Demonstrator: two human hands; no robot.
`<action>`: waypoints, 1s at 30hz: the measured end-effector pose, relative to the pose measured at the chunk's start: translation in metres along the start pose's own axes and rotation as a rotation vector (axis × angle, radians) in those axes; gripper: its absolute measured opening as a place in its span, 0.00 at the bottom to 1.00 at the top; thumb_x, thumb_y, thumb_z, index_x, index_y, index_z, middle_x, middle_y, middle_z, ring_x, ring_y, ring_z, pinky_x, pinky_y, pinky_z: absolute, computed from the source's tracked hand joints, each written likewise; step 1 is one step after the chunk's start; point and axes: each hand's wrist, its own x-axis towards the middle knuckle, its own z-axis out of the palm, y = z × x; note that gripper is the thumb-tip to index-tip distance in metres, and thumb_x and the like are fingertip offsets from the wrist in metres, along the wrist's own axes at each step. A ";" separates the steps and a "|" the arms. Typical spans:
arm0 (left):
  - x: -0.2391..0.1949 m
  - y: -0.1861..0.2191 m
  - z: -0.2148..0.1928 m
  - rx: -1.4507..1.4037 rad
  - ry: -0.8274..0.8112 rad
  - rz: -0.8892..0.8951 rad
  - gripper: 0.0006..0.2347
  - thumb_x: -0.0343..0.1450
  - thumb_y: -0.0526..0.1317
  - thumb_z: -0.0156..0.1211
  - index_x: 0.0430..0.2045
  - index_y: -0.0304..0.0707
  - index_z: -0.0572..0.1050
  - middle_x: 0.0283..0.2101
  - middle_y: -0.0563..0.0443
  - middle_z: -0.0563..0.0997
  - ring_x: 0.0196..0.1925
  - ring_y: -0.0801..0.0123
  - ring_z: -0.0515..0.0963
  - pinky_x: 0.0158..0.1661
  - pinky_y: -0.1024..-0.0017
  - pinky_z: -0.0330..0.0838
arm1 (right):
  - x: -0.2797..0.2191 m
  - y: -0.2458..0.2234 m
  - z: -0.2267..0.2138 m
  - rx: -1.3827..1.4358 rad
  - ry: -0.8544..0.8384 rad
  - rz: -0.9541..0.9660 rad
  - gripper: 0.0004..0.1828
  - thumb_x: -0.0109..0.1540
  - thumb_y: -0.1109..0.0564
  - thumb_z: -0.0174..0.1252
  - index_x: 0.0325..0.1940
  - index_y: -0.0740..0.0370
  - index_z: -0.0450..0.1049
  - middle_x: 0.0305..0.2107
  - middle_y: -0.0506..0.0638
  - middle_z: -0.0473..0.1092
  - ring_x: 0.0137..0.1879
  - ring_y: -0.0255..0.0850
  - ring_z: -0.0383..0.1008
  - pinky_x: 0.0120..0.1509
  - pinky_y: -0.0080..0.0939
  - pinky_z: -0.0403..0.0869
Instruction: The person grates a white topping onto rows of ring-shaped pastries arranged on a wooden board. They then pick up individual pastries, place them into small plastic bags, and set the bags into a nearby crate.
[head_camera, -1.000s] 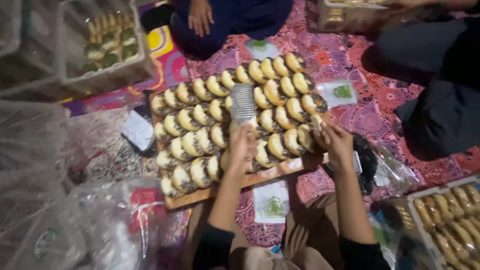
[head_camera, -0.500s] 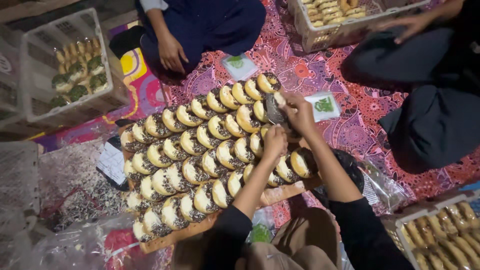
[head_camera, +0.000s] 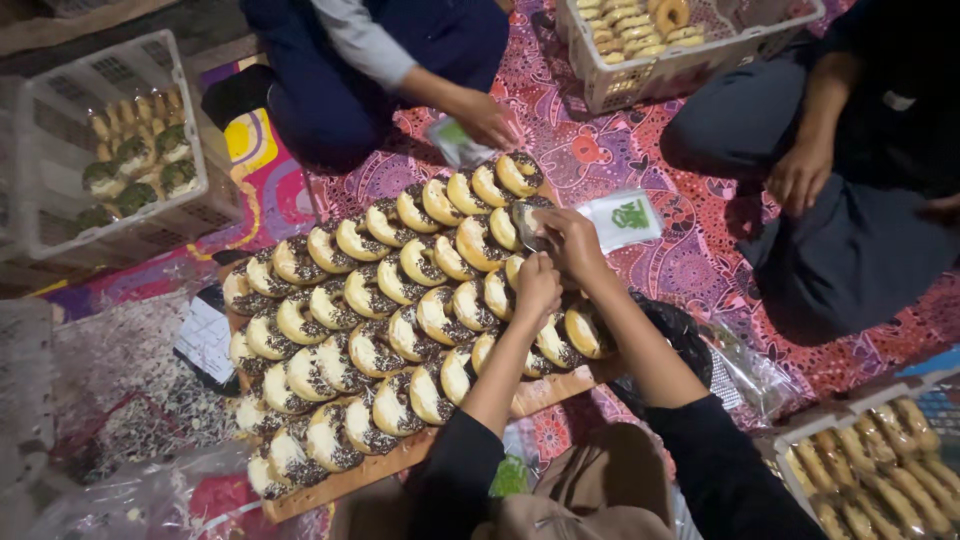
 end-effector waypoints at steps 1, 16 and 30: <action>-0.003 0.003 0.002 0.065 0.026 0.003 0.12 0.81 0.45 0.40 0.28 0.45 0.61 0.16 0.60 0.59 0.09 0.79 0.56 0.09 0.75 0.45 | 0.000 0.002 0.003 0.009 0.016 0.019 0.15 0.58 0.66 0.66 0.50 0.64 0.80 0.44 0.61 0.78 0.47 0.57 0.79 0.53 0.48 0.76; -0.069 0.005 -0.010 0.057 0.067 -0.075 0.11 0.80 0.41 0.40 0.27 0.44 0.66 0.15 0.62 0.60 0.10 0.80 0.57 0.10 0.76 0.46 | 0.037 0.001 -0.003 0.219 -0.118 0.509 0.14 0.62 0.59 0.65 0.53 0.58 0.81 0.35 0.60 0.81 0.37 0.50 0.78 0.45 0.47 0.76; -0.039 0.040 -0.024 -0.036 0.074 0.043 0.13 0.81 0.42 0.39 0.24 0.44 0.62 0.14 0.59 0.57 0.08 0.78 0.53 0.08 0.75 0.43 | 0.008 -0.032 0.036 0.026 -0.024 -0.037 0.15 0.57 0.68 0.65 0.47 0.63 0.82 0.40 0.61 0.78 0.44 0.56 0.79 0.49 0.49 0.76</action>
